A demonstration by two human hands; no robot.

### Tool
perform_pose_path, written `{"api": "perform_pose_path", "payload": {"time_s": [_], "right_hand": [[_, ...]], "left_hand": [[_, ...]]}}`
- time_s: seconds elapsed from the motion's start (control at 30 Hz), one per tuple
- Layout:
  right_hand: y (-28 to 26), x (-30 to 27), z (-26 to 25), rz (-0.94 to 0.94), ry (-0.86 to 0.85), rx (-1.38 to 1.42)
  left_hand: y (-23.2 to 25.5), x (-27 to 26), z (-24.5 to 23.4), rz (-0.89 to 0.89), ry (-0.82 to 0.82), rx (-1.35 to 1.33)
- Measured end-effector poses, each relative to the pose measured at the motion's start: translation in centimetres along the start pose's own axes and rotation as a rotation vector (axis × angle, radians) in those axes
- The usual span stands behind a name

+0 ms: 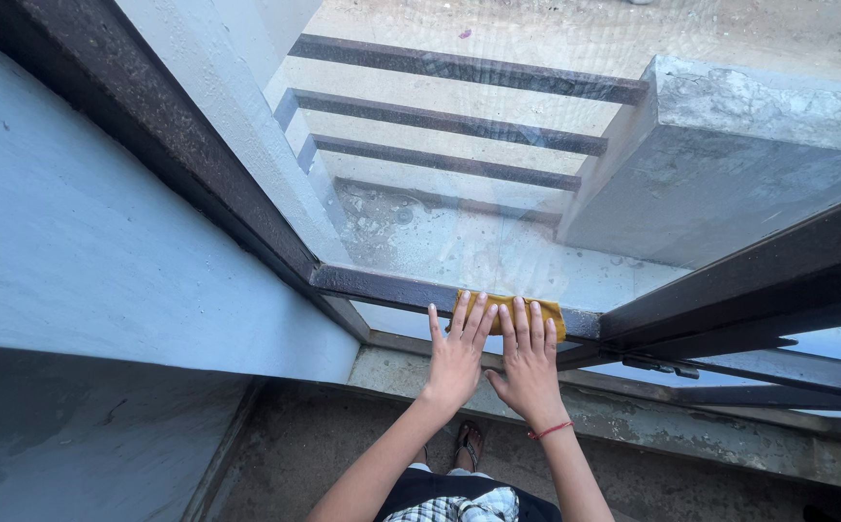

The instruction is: The person wipes a glass window pane and its black metal frame with a yellow cloth by hand.

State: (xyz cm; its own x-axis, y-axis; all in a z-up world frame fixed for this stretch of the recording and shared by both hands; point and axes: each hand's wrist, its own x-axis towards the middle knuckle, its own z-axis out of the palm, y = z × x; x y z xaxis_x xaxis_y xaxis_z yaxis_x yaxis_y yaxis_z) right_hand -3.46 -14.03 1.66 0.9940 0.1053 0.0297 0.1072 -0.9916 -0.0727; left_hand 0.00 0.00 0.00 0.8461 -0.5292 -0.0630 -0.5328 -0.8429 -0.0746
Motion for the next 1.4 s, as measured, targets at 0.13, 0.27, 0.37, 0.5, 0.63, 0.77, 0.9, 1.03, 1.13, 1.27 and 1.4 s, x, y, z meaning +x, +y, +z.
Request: {"api": "perform_pose_path", "payload": {"time_s": [0.13, 0.27, 0.37, 0.5, 0.63, 0.77, 0.9, 1.03, 1.13, 1.27, 1.4], "right_hand": [[0.0, -0.1, -0.1, -0.011, 0.026, -0.003], [-0.1, -0.2, -0.3, -0.014, 0.025, -0.004], [-0.1, -0.1, -0.4, -0.013, 0.02, -0.015], [-0.1, -0.1, -0.3, -0.009, 0.012, -0.032], [-0.1, 0.0, -0.3, -0.007, 0.006, -0.033], [-0.2, -0.1, -0.4, -0.003, 0.001, -0.028], [-0.3, -0.1, -0.5, 0.004, -0.006, -0.018], [-0.4, -0.1, -0.5, 0.017, -0.017, -0.024], [-0.5, 0.0, -0.6, 0.023, -0.021, -0.013], [-0.6, -0.1, -0.7, 0.021, -0.008, -0.011], [-0.6, -0.2, -0.6, 0.015, 0.01, -0.019]], "left_hand": [[0.1, -0.2, 0.2, -0.001, 0.047, -0.028], [0.1, -0.2, 0.3, -0.005, 0.053, -0.024], [0.0, -0.1, 0.2, -0.004, 0.029, -0.017], [0.0, -0.1, 0.1, -0.002, 0.04, -0.013], [0.0, -0.1, 0.2, 0.002, 0.023, -0.009], [0.0, -0.1, 0.4, 0.0, 0.045, -0.011], [0.0, -0.2, 0.2, 0.005, 0.046, -0.01], [0.1, -0.1, -0.4, 0.007, -0.004, 0.008], [0.1, -0.2, -0.8, 0.005, -0.011, 0.013], [0.1, -0.4, -1.2, -0.002, 0.0, 0.028], [0.2, -0.4, -1.6, -0.002, -0.002, 0.021]]}}
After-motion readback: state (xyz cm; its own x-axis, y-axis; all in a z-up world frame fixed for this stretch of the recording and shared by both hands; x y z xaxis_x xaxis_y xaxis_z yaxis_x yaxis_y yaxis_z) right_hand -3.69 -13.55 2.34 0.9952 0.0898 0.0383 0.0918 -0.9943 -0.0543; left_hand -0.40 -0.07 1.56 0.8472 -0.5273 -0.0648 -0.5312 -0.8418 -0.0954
